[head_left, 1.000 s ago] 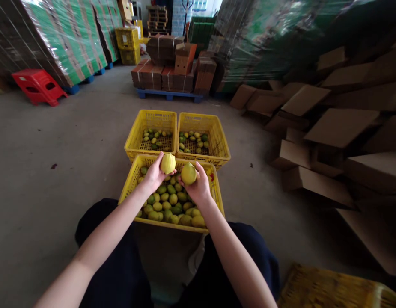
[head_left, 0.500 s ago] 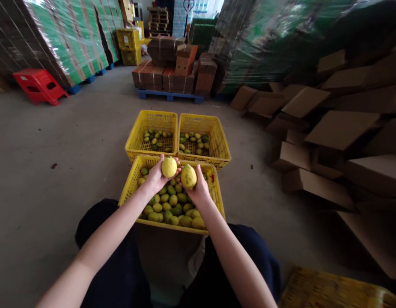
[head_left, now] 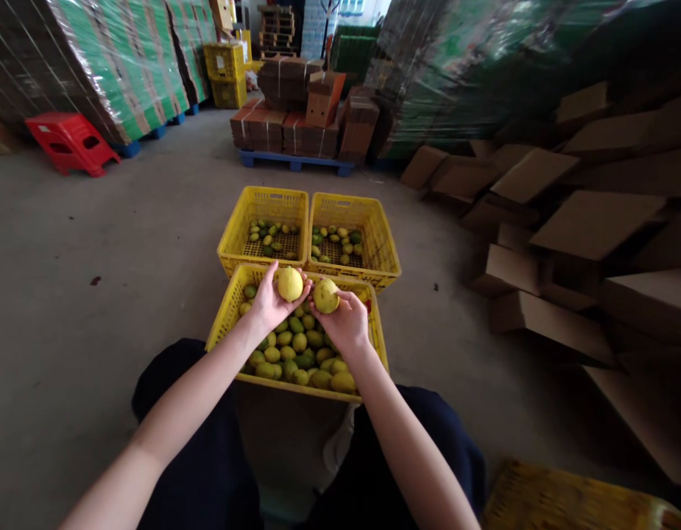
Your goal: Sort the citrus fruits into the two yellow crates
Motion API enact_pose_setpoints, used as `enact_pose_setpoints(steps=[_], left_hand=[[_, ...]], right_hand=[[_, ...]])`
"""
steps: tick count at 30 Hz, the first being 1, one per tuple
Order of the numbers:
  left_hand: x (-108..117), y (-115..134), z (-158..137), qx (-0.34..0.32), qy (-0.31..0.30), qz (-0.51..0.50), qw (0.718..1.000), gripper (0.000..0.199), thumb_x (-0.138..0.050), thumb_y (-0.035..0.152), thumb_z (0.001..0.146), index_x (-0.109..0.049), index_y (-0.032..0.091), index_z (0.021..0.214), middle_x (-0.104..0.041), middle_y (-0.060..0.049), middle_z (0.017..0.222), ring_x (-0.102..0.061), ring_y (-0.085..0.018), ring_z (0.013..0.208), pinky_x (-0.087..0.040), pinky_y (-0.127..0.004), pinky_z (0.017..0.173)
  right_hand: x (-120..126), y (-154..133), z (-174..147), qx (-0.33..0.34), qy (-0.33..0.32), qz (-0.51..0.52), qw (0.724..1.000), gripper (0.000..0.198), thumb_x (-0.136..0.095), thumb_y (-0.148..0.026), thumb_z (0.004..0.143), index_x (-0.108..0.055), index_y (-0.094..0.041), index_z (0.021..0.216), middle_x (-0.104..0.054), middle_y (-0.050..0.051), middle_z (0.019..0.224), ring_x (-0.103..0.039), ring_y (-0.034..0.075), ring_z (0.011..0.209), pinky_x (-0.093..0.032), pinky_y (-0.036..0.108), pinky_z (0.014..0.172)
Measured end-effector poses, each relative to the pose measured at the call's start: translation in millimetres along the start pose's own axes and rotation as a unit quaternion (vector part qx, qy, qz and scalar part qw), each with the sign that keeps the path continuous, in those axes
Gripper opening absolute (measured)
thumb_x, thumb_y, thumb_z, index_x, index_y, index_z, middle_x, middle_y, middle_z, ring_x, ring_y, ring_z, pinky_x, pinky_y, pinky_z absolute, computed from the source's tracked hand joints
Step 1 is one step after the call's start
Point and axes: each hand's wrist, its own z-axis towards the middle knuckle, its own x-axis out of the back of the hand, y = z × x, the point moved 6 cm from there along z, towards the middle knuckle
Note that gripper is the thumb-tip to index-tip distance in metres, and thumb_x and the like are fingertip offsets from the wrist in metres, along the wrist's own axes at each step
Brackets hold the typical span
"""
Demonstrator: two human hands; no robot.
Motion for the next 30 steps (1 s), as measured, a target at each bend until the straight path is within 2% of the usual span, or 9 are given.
enact_pose_setpoints(steps=[3, 7, 17, 20, 23, 25, 26, 28, 30], left_hand=[[2.1, 1.5, 0.7, -0.002, 0.009, 0.0, 1.0, 0.031, -0.041, 0.029, 0.094, -0.061, 0.006, 0.1, -0.069, -0.016, 0.084, -0.07, -0.025, 0.084, -0.061, -0.036, 0.073], [1.6, -1.4, 4.0, 0.0, -0.001, 0.028, 1.0, 0.033, -0.038, 0.027, 0.097, -0.059, 0.004, 0.104, -0.07, -0.016, 0.083, -0.071, -0.023, 0.084, -0.06, -0.03, 0.075], [8.6, -9.3, 8.7, 0.06, 0.007, 0.114, 0.992, 0.047, -0.032, 0.042, 0.099, -0.063, 0.007, 0.091, -0.071, -0.012, 0.077, -0.064, -0.013, 0.058, -0.052, -0.02, 0.05], [10.4, -8.4, 11.3, 0.046, 0.025, 0.156, 0.986, 0.047, -0.033, 0.043, 0.099, -0.064, 0.009, 0.088, -0.069, -0.009, 0.071, -0.06, -0.011, 0.054, -0.045, -0.019, 0.045], [15.6, 1.5, 15.2, -0.044, 0.055, 0.241, 0.968, 0.034, -0.045, 0.04, 0.095, -0.063, 0.012, 0.088, -0.066, -0.006, 0.072, -0.055, -0.01, 0.054, -0.041, -0.02, 0.046], [14.8, 14.9, 13.4, -0.163, 0.06, 0.32, 0.931, 0.023, -0.057, 0.038, 0.089, -0.06, 0.015, 0.091, -0.066, -0.004, 0.081, -0.059, -0.012, 0.066, -0.045, -0.021, 0.056], [11.2, 22.0, 9.7, -0.233, 0.049, 0.363, 0.901, 0.022, -0.062, 0.037, 0.086, -0.059, 0.017, 0.095, -0.066, -0.004, 0.089, -0.061, -0.014, 0.075, -0.047, -0.023, 0.064], [-1.0, 32.1, -3.0, -0.366, 0.008, 0.455, 0.812, 0.033, -0.068, 0.035, 0.081, -0.054, 0.02, 0.107, -0.064, -0.006, 0.106, -0.061, -0.017, 0.095, -0.049, -0.027, 0.081], [-14.1, 36.0, -19.1, -0.473, -0.028, 0.544, 0.693, 0.048, -0.072, 0.036, 0.078, -0.049, 0.021, 0.118, -0.061, -0.01, 0.116, -0.059, -0.021, 0.105, -0.047, -0.034, 0.092]], right_hand=[[8.1, -1.1, 5.8, 0.004, 0.026, 0.044, 0.999, 0.021, -0.053, -0.014, 0.072, -0.06, -0.019, 0.091, -0.073, 0.004, 0.079, -0.07, 0.019, 0.08, -0.061, 0.033, 0.072], [15.0, -0.2, 9.9, -0.002, 0.068, 0.072, 0.995, 0.015, -0.053, -0.018, 0.085, -0.06, -0.016, 0.098, -0.073, 0.005, 0.08, -0.071, 0.018, 0.077, -0.062, 0.03, 0.071], [25.3, 7.0, 11.5, -0.054, 0.128, 0.03, 0.99, 0.026, -0.048, -0.034, 0.092, -0.062, -0.012, 0.094, -0.07, 0.006, 0.065, -0.066, 0.015, 0.055, -0.06, 0.022, 0.053], [26.4, 3.9, 11.2, -0.017, 0.123, -0.048, 0.991, 0.024, -0.056, -0.038, 0.088, -0.061, -0.015, 0.086, -0.065, 0.002, 0.058, -0.059, 0.011, 0.046, -0.053, 0.019, 0.044], [21.5, -8.4, 5.4, 0.097, 0.105, -0.141, 0.98, 0.024, -0.071, -0.035, 0.075, -0.061, -0.019, 0.09, -0.067, -0.002, 0.071, -0.06, 0.009, 0.051, -0.051, 0.019, 0.046], [13.2, -21.7, -3.6, 0.217, 0.087, -0.241, 0.942, 0.037, -0.077, -0.033, 0.069, -0.06, -0.023, 0.101, -0.069, 0.0, 0.093, -0.065, 0.012, 0.069, -0.056, 0.023, 0.059], [7.8, -27.8, -9.3, 0.279, 0.076, -0.3, 0.909, 0.044, -0.077, -0.032, 0.069, -0.058, -0.024, 0.108, -0.068, 0.002, 0.104, -0.066, 0.015, 0.079, -0.057, 0.027, 0.067], [-1.2, -34.8, -19.0, 0.366, 0.062, -0.401, 0.837, 0.053, -0.074, -0.032, 0.072, -0.053, -0.026, 0.121, -0.063, 0.006, 0.118, -0.065, 0.019, 0.093, -0.057, 0.035, 0.079], [-6.0, -37.2, -24.8, 0.415, 0.061, -0.477, 0.772, 0.056, -0.07, -0.031, 0.077, -0.049, -0.027, 0.129, -0.059, 0.009, 0.124, -0.062, 0.023, 0.103, -0.056, 0.04, 0.085]])
